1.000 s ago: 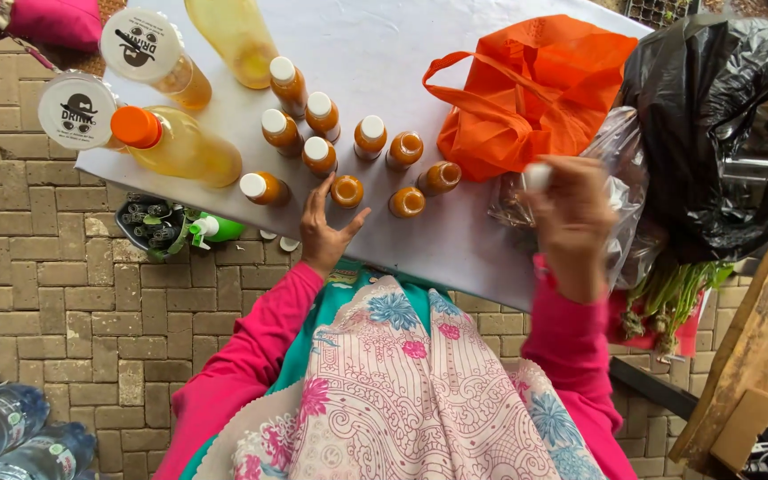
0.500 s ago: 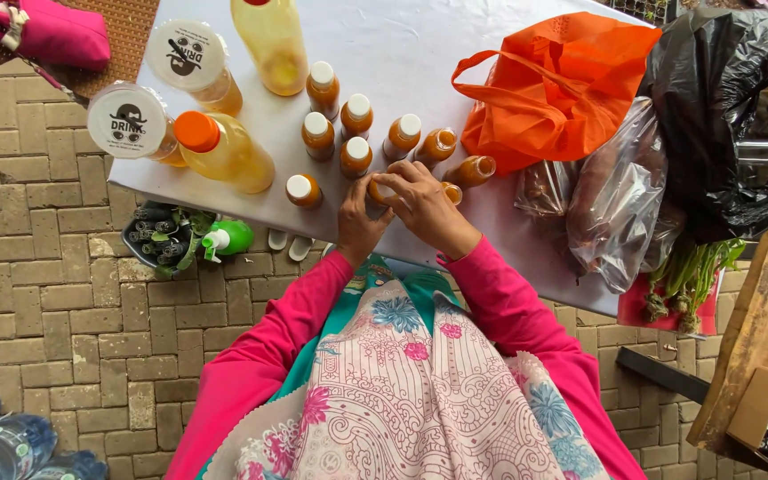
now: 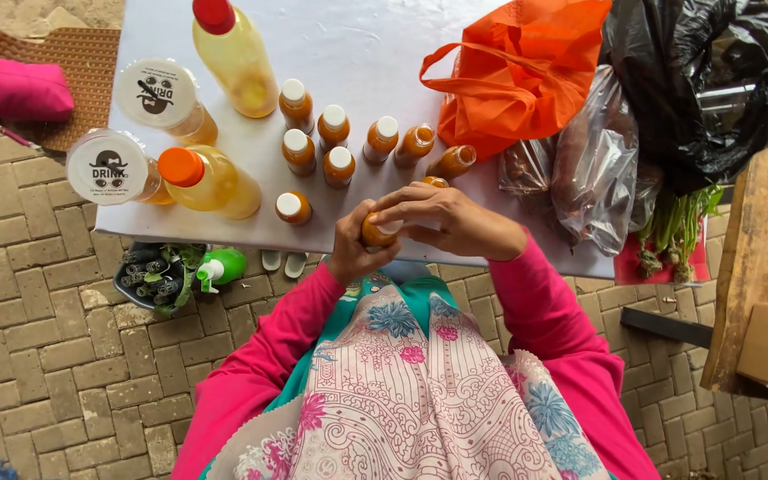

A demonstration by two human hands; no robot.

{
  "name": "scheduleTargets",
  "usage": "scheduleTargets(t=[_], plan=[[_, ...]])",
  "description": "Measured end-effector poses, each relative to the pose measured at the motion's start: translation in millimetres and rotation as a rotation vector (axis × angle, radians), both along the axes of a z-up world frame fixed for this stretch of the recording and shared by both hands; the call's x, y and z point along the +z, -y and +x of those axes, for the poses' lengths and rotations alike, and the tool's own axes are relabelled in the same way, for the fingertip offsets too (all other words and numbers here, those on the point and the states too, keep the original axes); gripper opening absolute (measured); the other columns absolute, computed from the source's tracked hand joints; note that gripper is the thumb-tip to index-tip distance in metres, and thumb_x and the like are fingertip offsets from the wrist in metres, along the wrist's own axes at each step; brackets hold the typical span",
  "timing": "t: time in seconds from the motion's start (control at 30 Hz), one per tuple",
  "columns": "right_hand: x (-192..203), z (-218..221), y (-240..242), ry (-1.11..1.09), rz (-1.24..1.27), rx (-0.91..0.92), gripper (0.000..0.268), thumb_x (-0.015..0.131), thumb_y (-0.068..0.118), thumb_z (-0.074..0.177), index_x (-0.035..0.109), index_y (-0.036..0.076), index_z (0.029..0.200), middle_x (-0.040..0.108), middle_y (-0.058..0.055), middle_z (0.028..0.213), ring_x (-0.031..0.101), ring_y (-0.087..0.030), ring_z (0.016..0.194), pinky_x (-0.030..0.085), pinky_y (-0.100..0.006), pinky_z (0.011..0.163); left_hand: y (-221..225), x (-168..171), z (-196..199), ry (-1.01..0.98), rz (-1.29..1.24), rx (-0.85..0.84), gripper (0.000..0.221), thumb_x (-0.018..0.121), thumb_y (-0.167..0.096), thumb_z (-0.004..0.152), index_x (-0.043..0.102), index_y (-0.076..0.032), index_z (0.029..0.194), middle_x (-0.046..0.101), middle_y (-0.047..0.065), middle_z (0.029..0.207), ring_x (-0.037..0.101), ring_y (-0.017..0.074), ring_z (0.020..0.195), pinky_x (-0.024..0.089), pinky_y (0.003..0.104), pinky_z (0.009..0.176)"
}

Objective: Transferring liquid from a large bottle into smaller plastic bottles and securing the caps.

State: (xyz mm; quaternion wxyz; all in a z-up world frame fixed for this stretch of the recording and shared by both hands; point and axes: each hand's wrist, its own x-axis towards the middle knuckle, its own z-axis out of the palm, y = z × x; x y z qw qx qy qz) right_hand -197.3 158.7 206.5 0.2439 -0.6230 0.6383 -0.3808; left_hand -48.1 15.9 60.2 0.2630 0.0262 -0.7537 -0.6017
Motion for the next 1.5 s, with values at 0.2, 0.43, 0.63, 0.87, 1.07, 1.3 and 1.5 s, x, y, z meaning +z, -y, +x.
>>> scheduleTargets(t=[0.2, 0.43, 0.63, 0.87, 1.07, 1.3, 1.5], plan=[[46, -13, -14, 0.049, -0.005, 0.188, 0.043, 0.075, 0.006, 0.093, 0.068, 0.015, 0.134, 0.065, -0.006, 0.141, 0.063, -0.024, 0.110, 0.054, -0.036, 0.093, 1, 33, -7, 0.053, 0.415, -0.532, 0.040, 0.079, -0.007, 0.080, 0.063, 0.001, 0.115, 0.066, 0.005, 0.099, 0.063, 0.0135, 0.090, 0.053, 0.029, 0.080], [72, 5, -22, -0.058, -0.088, 0.021, 0.042, 0.077, 0.008, 0.091, 0.066, 0.011, 0.132, 0.063, -0.010, 0.124, 0.062, -0.026, 0.112, 0.054, -0.036, 0.091, -1, 77, -23, 0.107, 0.677, -0.765, 0.042, 0.076, -0.009, 0.081, 0.060, -0.003, 0.119, 0.067, 0.000, 0.095, 0.064, 0.0070, 0.086, 0.056, 0.024, 0.078], [94, 20, -23, -0.221, -0.037, -0.075, 0.035, 0.082, 0.018, 0.083, 0.061, 0.001, 0.107, 0.056, -0.011, 0.097, 0.059, -0.032, 0.091, 0.050, -0.043, 0.078, 4, 73, -25, 0.148, 0.584, -0.866, 0.034, 0.077, -0.012, 0.087, 0.061, 0.000, 0.114, 0.062, 0.000, 0.093, 0.062, 0.0089, 0.083, 0.055, 0.026, 0.074], [96, 37, -15, -0.595, -0.290, 0.136, 0.048, 0.079, 0.045, 0.087, 0.053, 0.005, 0.083, 0.051, -0.009, 0.079, 0.053, -0.026, 0.070, 0.044, -0.039, 0.060, -16, 71, -29, 0.387, 1.069, -1.615, 0.031, 0.077, -0.014, 0.082, 0.062, 0.000, 0.105, 0.064, 0.004, 0.089, 0.068, 0.0177, 0.080, 0.057, 0.033, 0.067], [107, 53, -18, -0.631, -0.345, 0.323, 0.046, 0.072, 0.041, 0.091, 0.048, 0.009, 0.068, 0.046, -0.004, 0.064, 0.049, -0.021, 0.059, 0.040, -0.035, 0.054, -44, 42, -44, 0.317, 0.677, -2.353, 0.022, 0.079, -0.015, 0.091, 0.067, 0.001, 0.101, 0.072, 0.008, 0.095, 0.067, 0.0156, 0.082, 0.054, 0.031, 0.069], [94, 47, -29, -0.688, -0.246, 0.041, 0.036, 0.071, 0.031, 0.086, 0.050, 0.008, 0.068, 0.048, -0.005, 0.063, 0.051, -0.022, 0.056, 0.042, -0.037, 0.055, -6, 93, -38, 0.174, 0.490, -1.542, 0.023, 0.082, -0.008, 0.084, 0.059, -0.006, 0.089, 0.061, -0.002, 0.074, 0.059, 0.0058, 0.069, 0.052, 0.024, 0.061], [95, 37, -25, -0.566, -0.233, 0.134, 0.037, 0.074, 0.035, 0.085, 0.053, 0.007, 0.072, 0.050, -0.006, 0.065, 0.053, -0.024, 0.058, 0.043, -0.038, 0.055, -13, 89, -43, 0.292, 0.454, -1.573, 0.026, 0.082, -0.007, 0.073, 0.062, -0.005, 0.089, 0.063, -0.004, 0.081, 0.062, 0.0051, 0.075, 0.053, 0.025, 0.064]])
